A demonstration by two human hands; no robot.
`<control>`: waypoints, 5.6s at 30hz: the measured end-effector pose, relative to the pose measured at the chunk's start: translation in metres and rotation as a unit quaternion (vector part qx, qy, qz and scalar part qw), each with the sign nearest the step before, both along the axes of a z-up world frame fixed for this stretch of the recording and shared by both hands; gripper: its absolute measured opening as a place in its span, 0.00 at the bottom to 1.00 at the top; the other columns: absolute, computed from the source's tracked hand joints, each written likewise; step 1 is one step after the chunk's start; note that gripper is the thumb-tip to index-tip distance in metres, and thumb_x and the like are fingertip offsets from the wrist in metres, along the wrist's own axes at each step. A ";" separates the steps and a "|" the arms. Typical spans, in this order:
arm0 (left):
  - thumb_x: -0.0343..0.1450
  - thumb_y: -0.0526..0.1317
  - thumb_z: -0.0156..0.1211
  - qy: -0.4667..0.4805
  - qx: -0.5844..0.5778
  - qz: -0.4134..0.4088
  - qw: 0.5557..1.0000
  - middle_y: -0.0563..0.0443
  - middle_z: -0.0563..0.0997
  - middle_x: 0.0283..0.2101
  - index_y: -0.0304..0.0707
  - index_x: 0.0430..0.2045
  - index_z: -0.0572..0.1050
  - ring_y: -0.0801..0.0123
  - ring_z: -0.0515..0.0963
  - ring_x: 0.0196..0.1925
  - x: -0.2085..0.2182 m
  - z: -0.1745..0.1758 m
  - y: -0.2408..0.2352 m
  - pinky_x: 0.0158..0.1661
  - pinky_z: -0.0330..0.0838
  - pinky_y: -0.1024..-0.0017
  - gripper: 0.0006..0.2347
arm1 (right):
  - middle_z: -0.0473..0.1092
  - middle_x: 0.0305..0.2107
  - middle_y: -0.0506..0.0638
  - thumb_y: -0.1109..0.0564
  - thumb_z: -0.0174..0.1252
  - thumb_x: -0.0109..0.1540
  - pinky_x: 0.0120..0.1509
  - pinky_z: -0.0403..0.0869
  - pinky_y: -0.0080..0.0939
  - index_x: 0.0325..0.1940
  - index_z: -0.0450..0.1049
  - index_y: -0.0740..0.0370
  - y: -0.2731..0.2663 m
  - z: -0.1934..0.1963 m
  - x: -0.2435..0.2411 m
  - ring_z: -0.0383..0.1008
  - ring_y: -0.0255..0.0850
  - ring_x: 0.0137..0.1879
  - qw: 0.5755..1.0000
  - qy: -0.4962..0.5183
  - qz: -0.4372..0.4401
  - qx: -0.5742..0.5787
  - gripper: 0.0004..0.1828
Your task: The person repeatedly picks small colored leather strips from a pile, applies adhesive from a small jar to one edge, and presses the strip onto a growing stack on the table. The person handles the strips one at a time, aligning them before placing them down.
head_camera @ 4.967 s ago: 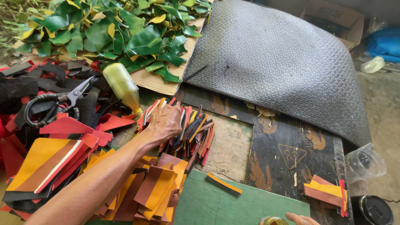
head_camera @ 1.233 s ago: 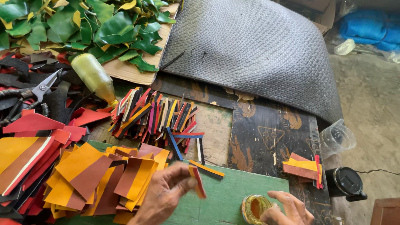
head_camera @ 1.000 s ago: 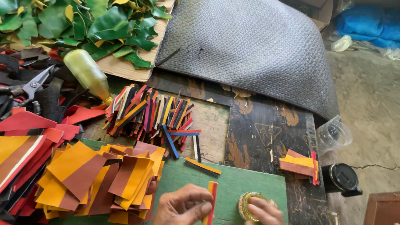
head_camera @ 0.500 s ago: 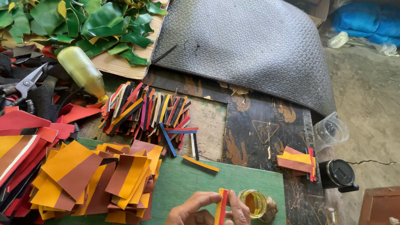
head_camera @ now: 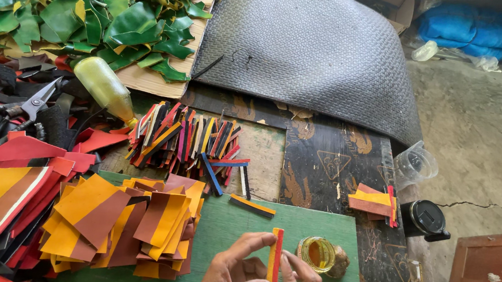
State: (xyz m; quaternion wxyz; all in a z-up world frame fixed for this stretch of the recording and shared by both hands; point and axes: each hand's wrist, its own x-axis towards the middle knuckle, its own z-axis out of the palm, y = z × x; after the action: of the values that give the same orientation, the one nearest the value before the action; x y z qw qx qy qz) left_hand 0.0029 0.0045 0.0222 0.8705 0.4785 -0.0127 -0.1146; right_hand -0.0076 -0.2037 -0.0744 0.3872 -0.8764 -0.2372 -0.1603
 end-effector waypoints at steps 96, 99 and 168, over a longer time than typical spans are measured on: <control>0.61 0.25 0.65 -0.127 0.219 0.008 0.967 0.45 0.71 0.61 0.28 0.60 0.67 0.69 0.86 0.36 0.202 0.027 -0.161 0.33 0.85 0.76 0.29 | 0.72 0.61 0.52 0.49 0.43 0.74 0.76 0.61 0.46 0.55 0.72 0.62 -0.113 0.094 0.049 0.73 0.44 0.66 0.916 0.020 -0.298 0.268 0.18; 0.60 0.27 0.70 -0.181 0.345 -0.021 0.921 0.39 0.78 0.55 0.29 0.55 0.74 0.63 0.86 0.38 0.236 -0.009 -0.189 0.38 0.82 0.70 0.26 | 0.71 0.60 0.51 0.56 0.48 0.70 0.74 0.61 0.43 0.61 0.74 0.62 -0.127 0.090 0.061 0.66 0.40 0.68 0.911 0.011 -0.356 0.205 0.18; 0.58 0.36 0.66 -0.314 0.762 -0.003 0.566 0.40 0.79 0.30 0.36 0.25 0.80 0.47 0.78 0.36 0.080 0.017 0.178 0.39 0.73 0.56 0.07 | 0.75 0.51 0.46 0.65 0.60 0.48 0.71 0.63 0.47 0.46 0.80 0.49 -0.062 0.103 0.060 0.72 0.44 0.62 0.989 -0.050 -0.062 -0.126 0.24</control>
State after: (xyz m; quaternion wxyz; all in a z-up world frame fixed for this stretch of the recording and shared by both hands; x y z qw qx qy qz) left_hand 0.0825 0.1828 0.0387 0.1236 0.9704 -0.1946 0.0728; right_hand 0.0528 -0.2658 0.0284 0.2509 -0.9222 -0.2195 -0.1962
